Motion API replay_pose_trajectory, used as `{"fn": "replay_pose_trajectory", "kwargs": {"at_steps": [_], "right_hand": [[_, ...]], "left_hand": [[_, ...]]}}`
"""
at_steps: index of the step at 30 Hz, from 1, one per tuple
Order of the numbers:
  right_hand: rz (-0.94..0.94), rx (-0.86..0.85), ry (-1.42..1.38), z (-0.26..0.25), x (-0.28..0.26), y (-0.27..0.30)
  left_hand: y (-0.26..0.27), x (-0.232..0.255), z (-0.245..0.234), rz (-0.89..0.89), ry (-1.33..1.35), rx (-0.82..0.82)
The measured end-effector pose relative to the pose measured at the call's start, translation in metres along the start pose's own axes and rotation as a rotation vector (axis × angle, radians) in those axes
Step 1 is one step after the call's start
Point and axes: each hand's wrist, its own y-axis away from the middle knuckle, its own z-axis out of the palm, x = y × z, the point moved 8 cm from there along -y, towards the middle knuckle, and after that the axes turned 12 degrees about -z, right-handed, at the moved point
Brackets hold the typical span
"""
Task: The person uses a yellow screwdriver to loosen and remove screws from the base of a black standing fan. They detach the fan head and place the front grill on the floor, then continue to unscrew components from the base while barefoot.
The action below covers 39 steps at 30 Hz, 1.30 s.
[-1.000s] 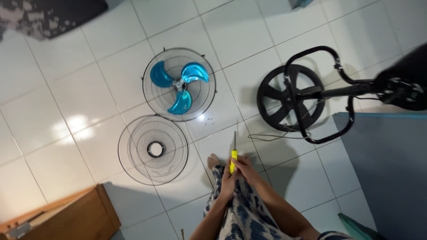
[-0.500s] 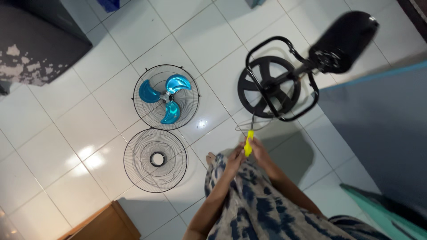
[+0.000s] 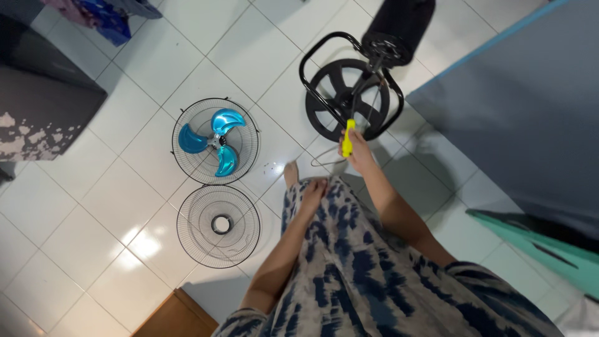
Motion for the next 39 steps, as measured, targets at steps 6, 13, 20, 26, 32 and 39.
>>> {"fn": "replay_pose_trajectory", "kwargs": {"at_steps": [6, 13, 20, 26, 32, 39], "right_hand": [[0.047, 0.085, 0.052, -0.006, -0.017, -0.020], [0.049, 0.105, 0.013, 0.002, -0.023, -0.038], [0.024, 0.194, 0.005, 0.006, -0.026, -0.061], [-0.004, 0.204, -0.016, 0.007, -0.017, -0.071], [0.009, 0.278, 0.028, 0.007, -0.011, -0.081], [-0.046, 0.313, -0.010, 0.011, -0.011, -0.088]], "left_hand": [[-0.030, 0.043, 0.003, 0.115, -0.053, -0.016], [-0.054, 0.138, -0.004, 0.181, -0.098, 0.000], [-0.115, 0.242, 0.001, 0.437, -0.165, 0.050], [-0.147, 0.324, 0.007, 0.563, -0.350, 0.055], [-0.162, 0.388, 0.040, 0.622, -0.394, -0.085], [-0.163, 0.426, 0.084, 0.839, -0.584, -0.191]]}}
